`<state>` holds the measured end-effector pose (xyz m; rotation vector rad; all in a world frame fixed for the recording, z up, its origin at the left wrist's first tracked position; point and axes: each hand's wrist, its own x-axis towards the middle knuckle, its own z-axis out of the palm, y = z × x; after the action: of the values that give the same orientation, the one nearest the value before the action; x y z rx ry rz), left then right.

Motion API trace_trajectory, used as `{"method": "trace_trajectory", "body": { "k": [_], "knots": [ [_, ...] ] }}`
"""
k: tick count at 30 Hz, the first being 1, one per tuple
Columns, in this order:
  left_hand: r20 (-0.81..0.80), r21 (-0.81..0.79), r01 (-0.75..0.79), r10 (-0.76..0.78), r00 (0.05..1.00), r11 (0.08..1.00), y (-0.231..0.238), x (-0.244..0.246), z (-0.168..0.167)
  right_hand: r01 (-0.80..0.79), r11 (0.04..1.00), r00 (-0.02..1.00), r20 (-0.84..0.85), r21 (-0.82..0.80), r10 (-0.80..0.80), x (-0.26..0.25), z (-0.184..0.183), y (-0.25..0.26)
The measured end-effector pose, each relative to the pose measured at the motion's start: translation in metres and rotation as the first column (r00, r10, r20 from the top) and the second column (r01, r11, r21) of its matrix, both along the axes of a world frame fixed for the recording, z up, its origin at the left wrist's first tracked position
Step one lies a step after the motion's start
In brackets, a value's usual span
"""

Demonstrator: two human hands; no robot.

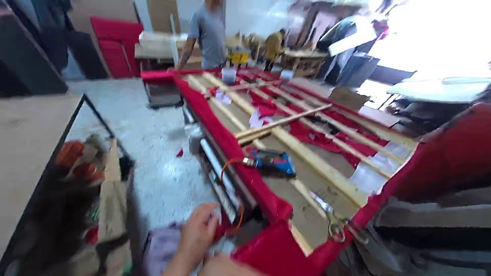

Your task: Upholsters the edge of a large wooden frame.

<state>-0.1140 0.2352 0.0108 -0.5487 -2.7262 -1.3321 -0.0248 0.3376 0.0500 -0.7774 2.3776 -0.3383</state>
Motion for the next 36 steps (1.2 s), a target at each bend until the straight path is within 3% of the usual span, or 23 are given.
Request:
{"method": "trace_trajectory", "body": {
  "k": [2, 4, 6, 8, 12, 15, 19, 21, 23, 28, 30, 33, 36],
  "knots": [
    [0.249, 0.039, -0.271, 0.254, 0.935, 0.962, -0.069, 0.084, -0.025, -0.066, 0.997, 0.986, 0.158, 0.035, 0.06, -0.013, 0.011, -0.004],
    [0.544, 0.016, -0.445, 0.365, 0.756, 0.896, -0.091, 0.172, -0.034, -0.19, 0.977, 0.953, 0.258, 0.097, 0.16, -0.026, -0.002, -0.013],
    [0.747, 0.062, -0.511, 0.3, 0.594, 0.858, -0.082, 0.238, -0.035, -0.272, 0.956, 0.938, 0.254, 0.112, 0.237, -0.032, -0.021, -0.018],
    [0.82, 0.159, -0.562, 0.209, 0.532, 0.812, -0.067, 0.277, -0.037, -0.315, 0.939, 0.925, 0.268, 0.137, 0.271, -0.037, -0.028, -0.023],
    [0.855, 0.359, -0.648, 0.04, 0.516, 0.672, -0.049, 0.294, -0.03, -0.312, 0.921, 0.913, 0.342, 0.233, 0.223, -0.04, -0.02, -0.028],
    [0.888, 0.453, -0.76, -0.159, 0.432, 0.466, -0.037, 0.276, -0.021, -0.312, 0.92, 0.912, 0.346, 0.235, 0.221, -0.041, -0.02, -0.027],
    [0.861, 0.471, -0.87, -0.289, 0.418, 0.146, -0.02, 0.26, -0.035, -0.239, 0.94, 0.934, 0.321, 0.242, 0.155, -0.038, -0.024, -0.024],
    [0.859, 0.443, -0.894, -0.317, 0.403, 0.061, -0.016, 0.257, -0.044, -0.248, 0.939, 0.948, 0.259, 0.238, 0.185, -0.034, -0.029, -0.024],
    [0.865, 0.437, -0.895, -0.318, 0.388, 0.096, -0.012, 0.254, -0.05, -0.346, 0.9, 0.937, 0.154, 0.266, 0.314, -0.03, -0.035, -0.024],
    [0.894, 0.439, -0.847, -0.24, 0.379, 0.3, -0.003, 0.243, -0.06, -0.51, 0.746, 0.824, -0.004, 0.427, 0.566, -0.018, -0.036, -0.037],
    [0.89, 0.454, -0.824, -0.225, 0.398, 0.338, -0.002, 0.239, -0.064, -0.617, 0.722, 0.719, -0.15, 0.312, 0.679, -0.015, -0.032, -0.03],
    [0.876, 0.481, -0.793, -0.234, 0.422, 0.373, -0.005, 0.238, -0.067, -0.818, 0.574, 0.539, -0.286, 0.046, 0.792, -0.006, -0.018, 0.005],
    [0.876, 0.481, -0.786, -0.261, 0.406, 0.39, -0.007, 0.24, -0.07, -0.83, 0.553, 0.523, -0.249, 0.07, 0.816, 0.001, -0.009, 0.034]
  ]
}}
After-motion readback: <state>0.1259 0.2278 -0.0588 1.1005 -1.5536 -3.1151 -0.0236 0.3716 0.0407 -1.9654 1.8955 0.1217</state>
